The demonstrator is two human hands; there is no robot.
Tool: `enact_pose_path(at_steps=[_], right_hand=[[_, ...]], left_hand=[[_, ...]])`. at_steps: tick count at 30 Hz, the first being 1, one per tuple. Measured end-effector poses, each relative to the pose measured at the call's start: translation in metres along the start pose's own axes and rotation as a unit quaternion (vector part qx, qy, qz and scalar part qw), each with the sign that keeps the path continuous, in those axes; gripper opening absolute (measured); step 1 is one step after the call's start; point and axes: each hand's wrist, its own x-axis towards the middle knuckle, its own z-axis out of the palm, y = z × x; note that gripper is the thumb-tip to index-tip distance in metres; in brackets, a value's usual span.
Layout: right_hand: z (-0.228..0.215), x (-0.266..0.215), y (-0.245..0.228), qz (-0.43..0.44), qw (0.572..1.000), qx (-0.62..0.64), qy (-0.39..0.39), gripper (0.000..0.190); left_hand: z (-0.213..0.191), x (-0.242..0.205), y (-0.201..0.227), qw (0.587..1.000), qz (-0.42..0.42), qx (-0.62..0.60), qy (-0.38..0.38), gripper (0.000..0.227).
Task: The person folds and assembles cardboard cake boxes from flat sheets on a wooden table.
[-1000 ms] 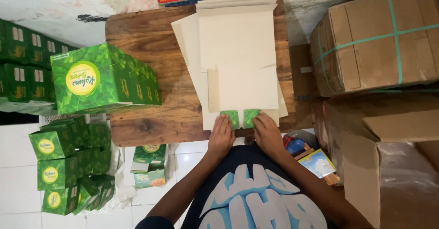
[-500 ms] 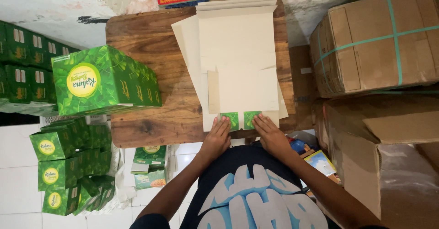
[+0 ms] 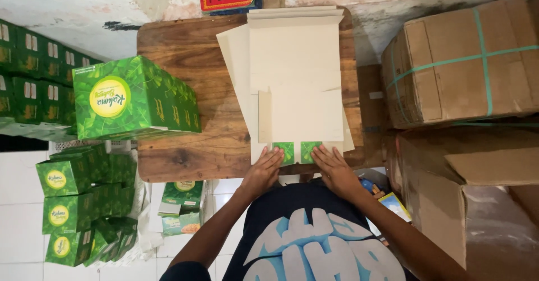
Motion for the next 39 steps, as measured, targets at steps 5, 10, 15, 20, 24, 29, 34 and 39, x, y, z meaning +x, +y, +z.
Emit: enact_pose_path(at_steps=[5,10,15,20,24,29,34,39], right_hand=[[0.006,0.005,0.000,-0.016,0.996,0.002,0.087,0.062],[0.005,0.016,-0.008,0.081,0.980,0.093,0.159,0.068],[0.029,0.003,0.003,0.201,0.912,0.196,0.299,0.055],[0.018,-0.004,0.004,0.276,0.903,0.152,0.292,0.062],[-0.001,0.000,0.023,0.333,0.869,0.176,0.320,0.058],[-0.023,0.059,0.112,0.257,0.879,0.176,0.361,0.047],[-0.035,0.142,0.164,0.306,0.886,0.221,0.268,0.051],[-0.043,0.184,0.152,0.415,0.840,0.236,0.259,0.039]], left_hand=[[0.020,0.003,0.004,0.997,-0.053,-0.010,0.054,0.053],[0.005,0.019,0.031,0.971,-0.169,-0.088,0.145,0.061],[0.019,0.007,0.021,0.908,-0.326,-0.151,0.217,0.050],[0.009,-0.001,0.025,0.871,-0.370,-0.184,0.264,0.050],[0.020,-0.010,-0.009,0.822,-0.364,-0.255,0.356,0.039],[-0.022,0.050,-0.089,0.799,-0.405,-0.225,0.384,0.037],[0.006,0.113,-0.191,0.820,-0.396,-0.227,0.345,0.038],[0.012,0.155,-0.200,0.822,-0.464,-0.181,0.277,0.042]])
